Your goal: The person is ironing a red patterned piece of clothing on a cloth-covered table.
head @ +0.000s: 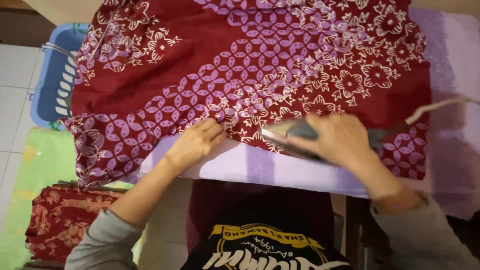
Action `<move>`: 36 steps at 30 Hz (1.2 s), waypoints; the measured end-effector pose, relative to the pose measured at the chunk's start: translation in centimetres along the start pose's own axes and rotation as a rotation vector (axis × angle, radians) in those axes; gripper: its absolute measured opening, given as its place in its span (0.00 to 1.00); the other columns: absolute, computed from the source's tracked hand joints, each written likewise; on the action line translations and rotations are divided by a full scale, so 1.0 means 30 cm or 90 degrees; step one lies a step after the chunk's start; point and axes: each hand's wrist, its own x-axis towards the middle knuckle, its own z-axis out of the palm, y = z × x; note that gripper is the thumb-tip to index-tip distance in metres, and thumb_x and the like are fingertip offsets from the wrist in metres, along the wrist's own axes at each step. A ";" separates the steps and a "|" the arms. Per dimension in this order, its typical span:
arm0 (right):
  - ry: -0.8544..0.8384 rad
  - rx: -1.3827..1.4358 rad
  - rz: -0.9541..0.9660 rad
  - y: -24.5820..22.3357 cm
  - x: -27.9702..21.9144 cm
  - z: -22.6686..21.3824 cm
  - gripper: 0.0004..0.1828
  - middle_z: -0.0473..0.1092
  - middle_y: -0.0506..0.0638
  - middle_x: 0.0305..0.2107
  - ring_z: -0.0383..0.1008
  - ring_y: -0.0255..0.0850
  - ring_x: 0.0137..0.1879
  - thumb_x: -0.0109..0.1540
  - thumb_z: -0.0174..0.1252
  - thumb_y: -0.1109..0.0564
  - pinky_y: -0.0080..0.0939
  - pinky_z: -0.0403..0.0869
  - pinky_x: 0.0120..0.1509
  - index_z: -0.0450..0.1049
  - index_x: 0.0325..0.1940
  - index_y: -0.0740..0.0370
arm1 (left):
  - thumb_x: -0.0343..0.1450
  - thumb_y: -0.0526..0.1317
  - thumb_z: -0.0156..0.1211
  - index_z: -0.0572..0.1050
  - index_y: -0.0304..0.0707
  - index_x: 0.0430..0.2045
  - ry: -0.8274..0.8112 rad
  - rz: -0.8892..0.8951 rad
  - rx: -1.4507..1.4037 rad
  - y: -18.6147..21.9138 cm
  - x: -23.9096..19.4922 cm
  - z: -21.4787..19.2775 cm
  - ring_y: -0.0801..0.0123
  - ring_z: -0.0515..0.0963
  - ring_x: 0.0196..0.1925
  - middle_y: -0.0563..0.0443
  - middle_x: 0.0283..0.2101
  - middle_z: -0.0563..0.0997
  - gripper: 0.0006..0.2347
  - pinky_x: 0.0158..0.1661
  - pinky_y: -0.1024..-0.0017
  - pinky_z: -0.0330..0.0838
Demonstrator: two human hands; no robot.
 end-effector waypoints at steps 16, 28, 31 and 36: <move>0.158 -0.013 -0.037 -0.040 0.462 0.051 0.38 0.75 0.64 0.24 0.80 0.64 0.37 0.62 0.58 0.21 0.59 0.74 0.39 0.79 0.37 0.61 | 0.78 0.36 0.47 0.72 0.38 0.31 0.051 -0.137 0.036 0.024 -0.030 -0.041 0.59 0.72 0.40 0.49 0.34 0.71 0.07 0.39 0.67 0.68; 0.055 -0.083 -0.124 -0.209 0.401 0.004 0.51 0.78 0.65 0.27 0.82 0.61 0.37 0.57 0.42 0.09 0.59 0.78 0.42 0.74 0.41 0.60 | 0.78 0.35 0.50 0.72 0.39 0.39 0.015 -0.304 0.121 -0.014 -0.135 -0.078 0.60 0.74 0.41 0.50 0.34 0.71 0.03 0.44 0.71 0.70; 0.047 -0.156 -0.011 -0.189 0.644 -0.010 0.42 0.67 0.45 0.19 0.67 0.36 0.18 0.73 0.43 0.19 0.34 0.67 0.17 0.73 0.43 0.63 | 0.72 0.31 0.52 0.72 0.31 0.41 0.026 -0.344 0.067 0.006 -0.150 -0.103 0.56 0.70 0.38 0.44 0.37 0.73 0.06 0.40 0.63 0.69; 0.113 -0.024 -0.018 -0.248 0.504 0.056 0.37 0.74 0.58 0.26 0.78 0.55 0.33 0.66 0.55 0.23 0.52 0.77 0.34 0.76 0.41 0.62 | 0.71 0.29 0.52 0.72 0.35 0.33 0.084 -0.348 0.085 0.031 -0.178 -0.102 0.56 0.71 0.37 0.46 0.34 0.72 0.02 0.39 0.65 0.68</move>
